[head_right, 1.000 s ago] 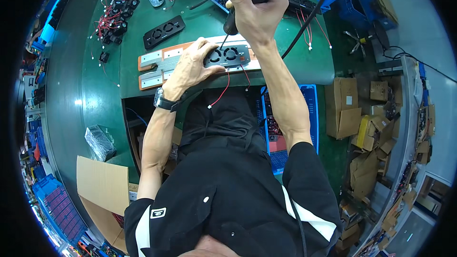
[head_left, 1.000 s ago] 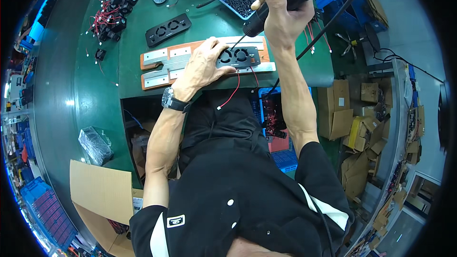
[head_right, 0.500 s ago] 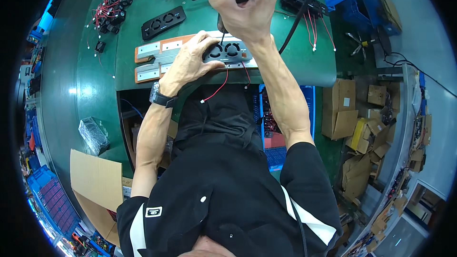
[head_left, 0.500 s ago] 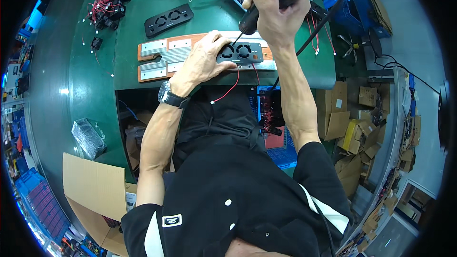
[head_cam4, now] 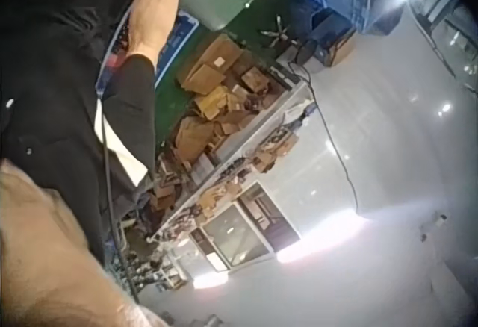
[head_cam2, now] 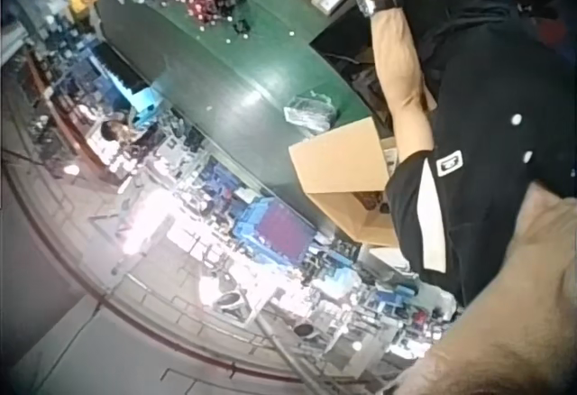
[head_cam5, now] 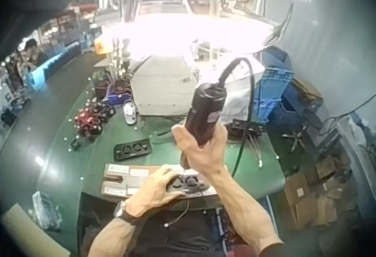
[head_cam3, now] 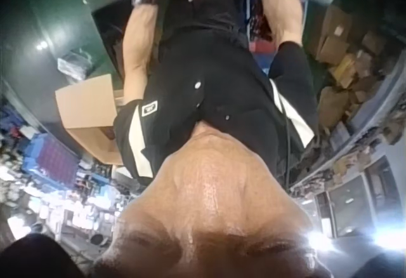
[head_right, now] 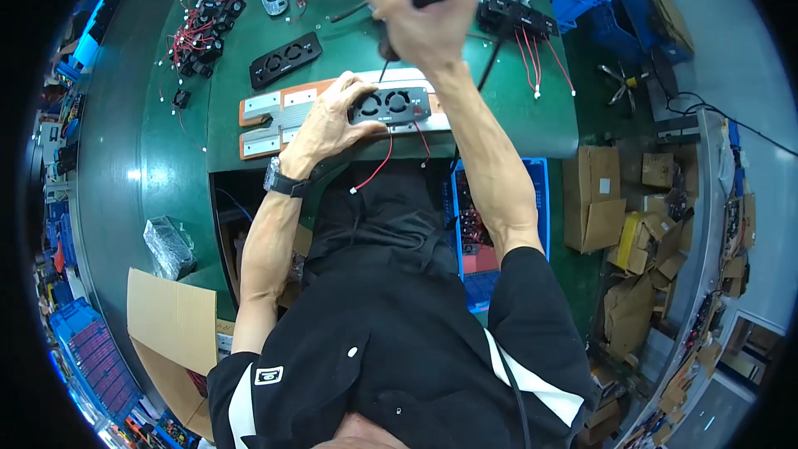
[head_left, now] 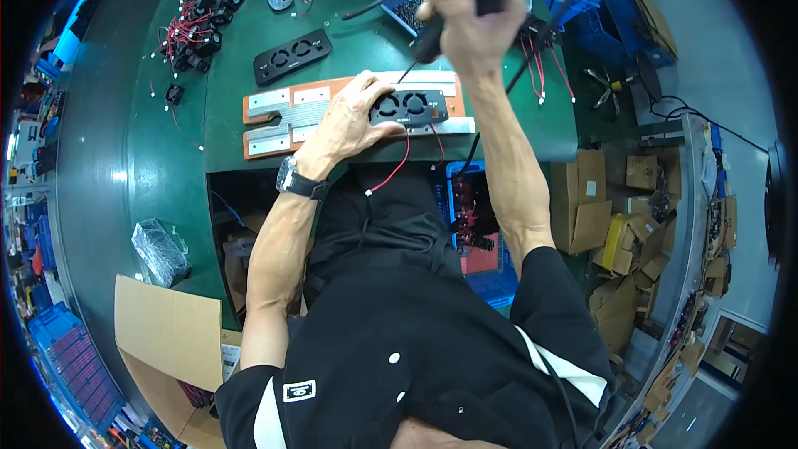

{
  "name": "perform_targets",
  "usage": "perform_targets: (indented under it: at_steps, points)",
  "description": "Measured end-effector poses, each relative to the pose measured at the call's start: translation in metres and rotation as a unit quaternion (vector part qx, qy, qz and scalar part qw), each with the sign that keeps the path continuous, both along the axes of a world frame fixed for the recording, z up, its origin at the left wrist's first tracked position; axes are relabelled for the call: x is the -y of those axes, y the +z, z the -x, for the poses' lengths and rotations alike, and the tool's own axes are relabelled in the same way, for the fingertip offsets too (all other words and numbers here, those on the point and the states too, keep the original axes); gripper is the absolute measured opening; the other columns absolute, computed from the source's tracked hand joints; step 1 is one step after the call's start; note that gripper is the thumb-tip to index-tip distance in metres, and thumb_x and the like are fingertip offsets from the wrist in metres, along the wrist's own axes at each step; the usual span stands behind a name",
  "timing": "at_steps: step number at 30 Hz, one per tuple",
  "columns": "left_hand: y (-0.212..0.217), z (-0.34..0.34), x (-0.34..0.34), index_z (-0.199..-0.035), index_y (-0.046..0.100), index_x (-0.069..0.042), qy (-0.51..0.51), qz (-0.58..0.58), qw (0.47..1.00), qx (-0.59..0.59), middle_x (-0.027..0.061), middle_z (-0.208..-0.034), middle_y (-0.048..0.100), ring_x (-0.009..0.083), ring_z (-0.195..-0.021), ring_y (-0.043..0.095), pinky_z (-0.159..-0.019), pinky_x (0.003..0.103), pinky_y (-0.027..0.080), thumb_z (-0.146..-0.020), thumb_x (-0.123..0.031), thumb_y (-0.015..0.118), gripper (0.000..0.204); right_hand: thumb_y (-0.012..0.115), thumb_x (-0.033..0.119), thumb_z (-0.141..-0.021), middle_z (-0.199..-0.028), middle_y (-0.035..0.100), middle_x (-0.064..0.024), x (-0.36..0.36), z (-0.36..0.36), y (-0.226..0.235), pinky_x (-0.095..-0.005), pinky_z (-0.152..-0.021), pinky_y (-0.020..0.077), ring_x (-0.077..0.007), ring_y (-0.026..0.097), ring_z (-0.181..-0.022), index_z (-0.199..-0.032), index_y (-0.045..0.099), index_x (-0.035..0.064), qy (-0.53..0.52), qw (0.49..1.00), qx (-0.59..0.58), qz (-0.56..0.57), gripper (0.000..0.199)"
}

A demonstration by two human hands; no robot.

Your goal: Assembling cooling fan units by mounting them to a base and connecting wires using an electric screwdriver.

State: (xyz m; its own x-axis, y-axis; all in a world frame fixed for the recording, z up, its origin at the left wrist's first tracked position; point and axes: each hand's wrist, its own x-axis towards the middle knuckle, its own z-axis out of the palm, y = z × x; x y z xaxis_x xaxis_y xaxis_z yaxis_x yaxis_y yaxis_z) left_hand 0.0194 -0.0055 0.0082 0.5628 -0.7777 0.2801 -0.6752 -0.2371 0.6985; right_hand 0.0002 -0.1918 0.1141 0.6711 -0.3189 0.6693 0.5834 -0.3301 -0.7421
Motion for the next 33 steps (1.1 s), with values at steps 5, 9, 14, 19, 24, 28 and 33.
perform_targets:
  at_steps: [5,9,14,19,24,28,33]
  points:
    - [0.002,0.003,0.003,-0.123,0.064,0.001,-0.016,0.017,1.000,0.009,0.0154,-0.115,0.061,0.0335,-0.109,0.062,-0.096,0.041,0.051,-0.074,-0.020,0.089,0.058,0.080,0.012,-0.092,-0.074,0.063,0.0004,0.060,-0.037,0.015,-0.0248,-0.053,0.0497,-0.0079,0.059,-0.058,-0.096,0.062,0.0012,-0.105,0.966,0.214,-0.100,0.022]
    - [-0.003,0.002,-0.002,-0.122,0.064,0.001,-0.007,0.003,1.000,0.004,0.0149,-0.114,0.061,0.0326,-0.108,0.061,-0.096,0.041,0.051,-0.073,-0.022,0.090,0.060,0.079,0.009,-0.092,-0.080,0.061,0.0014,0.065,-0.068,0.000,-0.0237,-0.053,0.0459,-0.0079,0.055,-0.060,-0.106,0.059,0.0028,-0.136,0.970,0.157,-0.124,0.025]
    - [-0.002,0.003,0.002,-0.122,0.064,0.000,-0.012,0.021,1.000,0.005,0.0146,-0.114,0.060,0.0322,-0.107,0.061,-0.095,0.040,0.051,-0.072,-0.023,0.091,0.062,0.080,0.010,-0.092,-0.080,0.060,0.0009,0.084,-0.085,-0.053,-0.0237,-0.053,0.0461,-0.0080,0.056,-0.060,-0.107,0.057,0.0040,-0.124,0.982,0.111,-0.090,0.028]
    - [0.001,0.003,0.002,-0.121,0.064,0.000,-0.009,0.013,1.000,-0.009,0.0150,-0.113,0.060,0.0320,-0.107,0.061,-0.096,0.040,0.051,-0.071,-0.021,0.092,0.061,0.079,0.010,-0.093,-0.081,0.062,-0.0003,0.084,-0.076,-0.027,-0.0250,-0.055,0.0484,-0.0097,0.058,-0.062,-0.104,0.060,0.0013,-0.162,0.975,0.124,-0.091,0.023]
    - [0.002,0.003,0.000,-0.128,0.064,0.001,0.018,0.038,0.998,0.042,0.0160,-0.116,0.061,0.0325,-0.110,0.061,-0.096,0.040,0.051,-0.072,-0.025,0.091,0.067,0.078,0.009,-0.093,-0.082,0.061,0.0006,0.091,-0.066,0.004,-0.0257,-0.058,0.0490,-0.0096,0.058,-0.064,-0.101,0.062,-0.0002,-0.192,0.967,0.163,-0.043,0.021]
    - [0.013,-0.006,0.007,-0.131,0.066,0.001,0.078,0.104,0.989,0.067,0.0183,-0.121,0.063,0.0320,-0.112,0.062,-0.095,0.040,0.053,-0.076,-0.030,0.089,0.067,0.074,0.013,-0.096,-0.080,0.065,-0.0018,0.076,-0.058,0.030,-0.0291,-0.062,0.0506,-0.0140,0.062,-0.067,-0.099,0.065,-0.0016,-0.216,0.957,0.195,-0.013,0.017]
    - [0.020,-0.045,0.063,-0.116,0.075,-0.002,0.139,0.185,0.973,0.011,0.0101,-0.095,0.074,0.0173,-0.076,0.067,-0.070,0.031,0.055,-0.084,-0.021,0.085,0.039,0.079,0.025,-0.094,-0.075,0.065,-0.0082,0.094,-0.056,0.022,-0.0299,-0.056,0.0603,-0.0164,0.067,-0.062,-0.106,0.053,-0.0015,-0.089,0.966,0.230,-0.076,0.039]
